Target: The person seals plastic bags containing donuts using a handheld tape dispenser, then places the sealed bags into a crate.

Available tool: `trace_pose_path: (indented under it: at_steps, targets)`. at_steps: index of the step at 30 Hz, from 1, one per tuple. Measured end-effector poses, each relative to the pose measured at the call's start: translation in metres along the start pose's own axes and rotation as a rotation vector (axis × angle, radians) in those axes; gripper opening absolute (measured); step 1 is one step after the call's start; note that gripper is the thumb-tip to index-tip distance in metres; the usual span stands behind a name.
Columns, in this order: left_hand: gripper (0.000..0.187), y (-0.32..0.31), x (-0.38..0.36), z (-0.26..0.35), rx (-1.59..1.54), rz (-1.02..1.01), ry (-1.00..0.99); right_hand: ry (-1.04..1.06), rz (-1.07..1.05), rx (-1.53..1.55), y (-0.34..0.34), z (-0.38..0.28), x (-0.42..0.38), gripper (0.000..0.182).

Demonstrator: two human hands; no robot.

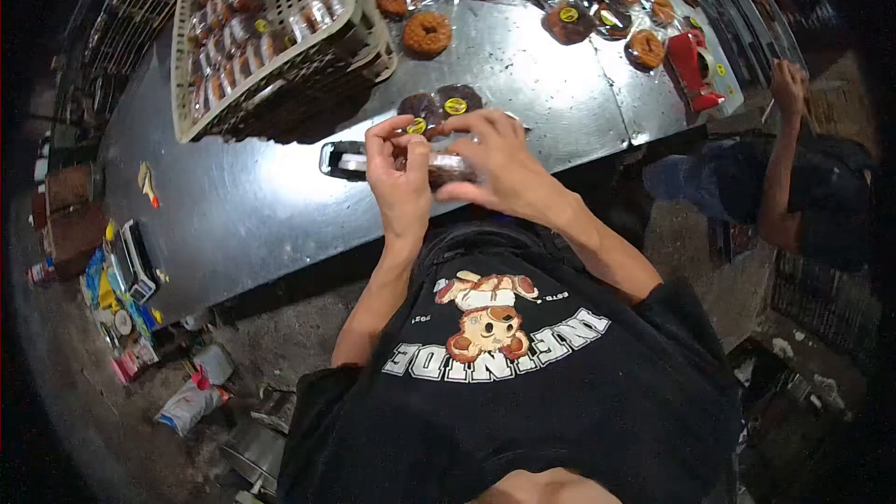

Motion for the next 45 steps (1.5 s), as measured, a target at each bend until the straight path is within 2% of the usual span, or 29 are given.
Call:
trace_pose_path:
  at_steps: [3, 4, 5, 7, 9, 10, 12, 14, 16, 18, 20, 22, 23, 24, 25, 27, 29, 30, 32, 33, 35, 36, 37, 38, 39, 40, 43, 45]
  targets:
    - [0.025, -0.017, 0.012, -0.012, -0.007, -0.049, 0.012, -0.171, -0.079, 0.294, -0.008, 0.031, -0.009, 0.043]
    - [0.033, -0.026, 0.018, -0.01, -0.072, -0.059, 0.052, -0.184, -0.068, 0.36, -0.011, 0.046, -0.008, 0.045]
    - [0.042, -0.026, 0.021, -0.002, 0.212, 0.007, -0.079, -0.207, -0.082, 0.402, -0.014, 0.064, -0.007, 0.048]
    - [0.045, -0.015, 0.027, 0.004, 0.082, 0.18, -0.176, -0.344, -0.163, 0.475, -0.04, 0.111, -0.009, 0.055]
    - [0.045, 0.0, 0.019, 0.017, 0.083, 0.257, -0.082, -0.381, -0.035, 0.353, -0.056, 0.168, -0.016, 0.069]
    - [0.043, 0.019, 0.017, 0.007, 0.043, 0.249, -0.005, -0.412, 0.115, 0.249, -0.058, 0.202, -0.022, 0.065]
    - [0.041, 0.064, 0.004, -0.021, 0.013, 0.265, 0.097, -0.804, 0.518, 0.585, -0.034, 0.26, -0.045, 0.052]
    - [0.041, 0.091, -0.022, -0.031, 0.034, 0.352, 0.139, -0.925, 0.919, 0.59, -0.026, 0.358, -0.096, 0.034]
    - [0.04, 0.107, -0.047, -0.032, 0.06, 0.472, 0.175, -1.605, 0.972, 0.152, -0.009, 0.413, -0.134, 0.042]
    - [0.04, 0.114, -0.058, -0.038, 0.054, 0.557, 0.198, -1.795, 0.931, 0.051, 0.02, 0.395, -0.114, 0.049]
    - [0.039, 0.109, -0.068, -0.041, 0.034, 0.575, 0.22, -1.723, 0.666, 0.055, 0.03, 0.375, -0.09, 0.053]
    - [0.037, 0.091, -0.066, -0.035, 0.002, 0.534, 0.221, -1.35, 0.868, 0.029, 0.015, 0.409, -0.099, 0.048]
    - [0.037, 0.087, -0.06, -0.033, 0.018, 0.499, 0.194, -1.065, 1.032, 0.133, 0.012, 0.421, -0.097, 0.046]
    - [0.037, 0.083, -0.057, -0.031, 0.033, 0.467, 0.171, -0.833, 1.019, 0.123, 0.033, 0.387, -0.079, 0.039]
    - [0.036, 0.079, -0.055, -0.031, 0.051, 0.437, 0.154, -0.543, 0.909, 0.125, 0.054, 0.358, -0.063, 0.028]
    - [0.033, 0.063, -0.045, -0.016, 0.111, 0.432, 0.067, -0.398, 0.566, 0.188, 0.099, 0.28, -0.03, 0.016]
    - [0.036, 0.034, -0.032, 0.003, 0.116, 0.347, -0.031, -0.364, 0.271, 0.205, 0.127, 0.209, -0.003, 0.013]
    - [0.046, 0.014, -0.025, 0.017, 0.208, 0.249, -0.059, -0.28, 0.25, 0.188, 0.133, 0.18, 0.008, 0.015]
    - [0.051, -0.019, -0.012, 0.026, 0.308, 0.016, -0.191, -0.14, 0.24, 0.162, 0.135, 0.14, 0.026, 0.021]
    - [0.044, -0.032, -0.006, 0.025, 0.228, -0.128, -0.211, -0.133, 0.261, 0.178, 0.131, 0.14, 0.027, 0.02]
    - [0.035, -0.035, -0.009, 0.03, 0.278, -0.25, -0.228, -0.186, 0.347, 0.052, 0.117, 0.164, 0.011, 0.022]
    - [0.032, -0.029, -0.01, 0.03, 0.27, -0.261, -0.213, -0.281, 0.321, 0.004, 0.105, 0.18, -0.006, 0.022]
    - [0.029, -0.018, -0.011, 0.027, 0.261, -0.267, -0.199, -0.409, 0.153, -0.101, 0.082, 0.207, -0.033, 0.023]
    - [0.026, -0.006, -0.012, 0.024, 0.253, -0.267, -0.182, -0.383, 0.05, -0.148, 0.059, 0.209, -0.056, 0.025]
    - [0.024, 0.009, -0.012, 0.017, 0.194, -0.237, -0.124, -0.471, -0.166, -0.19, 0.039, 0.202, -0.065, 0.031]
    - [0.023, 0.024, -0.012, 0.006, 0.135, -0.201, -0.061, -0.414, -0.202, -0.305, 0.007, 0.199, -0.09, 0.049]
    - [0.023, 0.065, -0.015, -0.022, 0.069, -0.045, 0.078, -0.293, -0.277, -0.646, -0.029, 0.197, -0.124, 0.06]
    - [0.024, 0.082, -0.013, -0.037, 0.074, -0.015, 0.125, -0.361, -0.098, -0.551, -0.025, 0.217, -0.129, 0.061]
Point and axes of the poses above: each hand's wrist, its own x-axis towards the middle knuckle, its own y-axis out of the back of the hand, z = x × y, the point moved 4 cm from there along x, towards the middle knuckle, and after that the axes turned 9 degrees about y, right-handed, at the moved point
